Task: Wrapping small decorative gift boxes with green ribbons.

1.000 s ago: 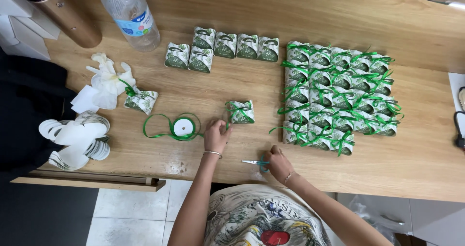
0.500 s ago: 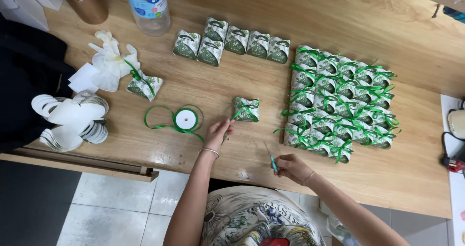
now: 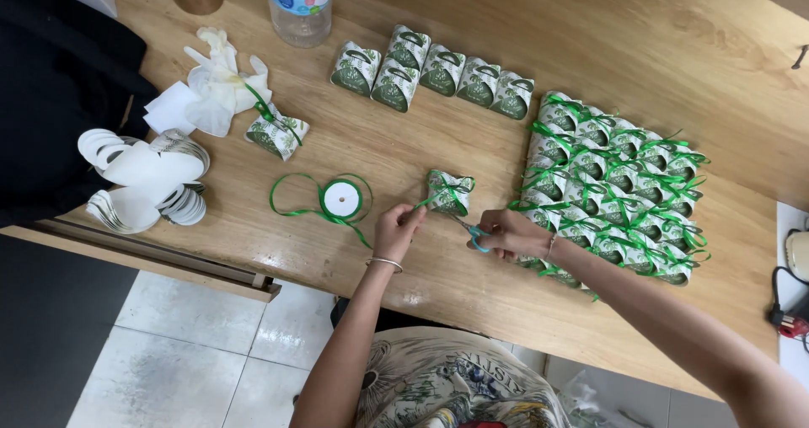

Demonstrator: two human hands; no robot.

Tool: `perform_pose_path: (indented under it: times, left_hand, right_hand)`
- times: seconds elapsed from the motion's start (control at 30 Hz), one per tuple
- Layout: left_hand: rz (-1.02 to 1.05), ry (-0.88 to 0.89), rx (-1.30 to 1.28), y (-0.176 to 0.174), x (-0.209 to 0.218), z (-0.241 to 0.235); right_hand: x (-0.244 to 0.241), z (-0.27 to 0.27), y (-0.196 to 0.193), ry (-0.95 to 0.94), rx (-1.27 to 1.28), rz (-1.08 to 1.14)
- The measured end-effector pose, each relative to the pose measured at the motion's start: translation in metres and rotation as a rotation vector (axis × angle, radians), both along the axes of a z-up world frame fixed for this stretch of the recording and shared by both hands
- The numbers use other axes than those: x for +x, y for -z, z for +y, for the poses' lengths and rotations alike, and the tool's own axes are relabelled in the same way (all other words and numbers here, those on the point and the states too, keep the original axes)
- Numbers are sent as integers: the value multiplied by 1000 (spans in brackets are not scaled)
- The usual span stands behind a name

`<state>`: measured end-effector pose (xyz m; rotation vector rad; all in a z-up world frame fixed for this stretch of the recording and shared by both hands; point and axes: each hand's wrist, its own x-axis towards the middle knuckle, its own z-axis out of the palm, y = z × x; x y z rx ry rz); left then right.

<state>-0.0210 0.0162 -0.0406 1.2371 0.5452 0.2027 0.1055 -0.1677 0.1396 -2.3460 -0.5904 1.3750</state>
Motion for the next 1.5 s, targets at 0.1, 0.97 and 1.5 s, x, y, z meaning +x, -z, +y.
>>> perform_pose_path:
  times: [0.1,0.97,1.5]
  left_hand:
    - [2,3,-153,-6,1,3]
    - [129,-35,-231,15,13,-1]
    - [363,0,1025,-48,-5,14]
  right_hand:
    - [20,19,2,-113,-114,36]
    - [64,66,18,-210,-86,237]
    - [39,3,68,-699,-41,-362]
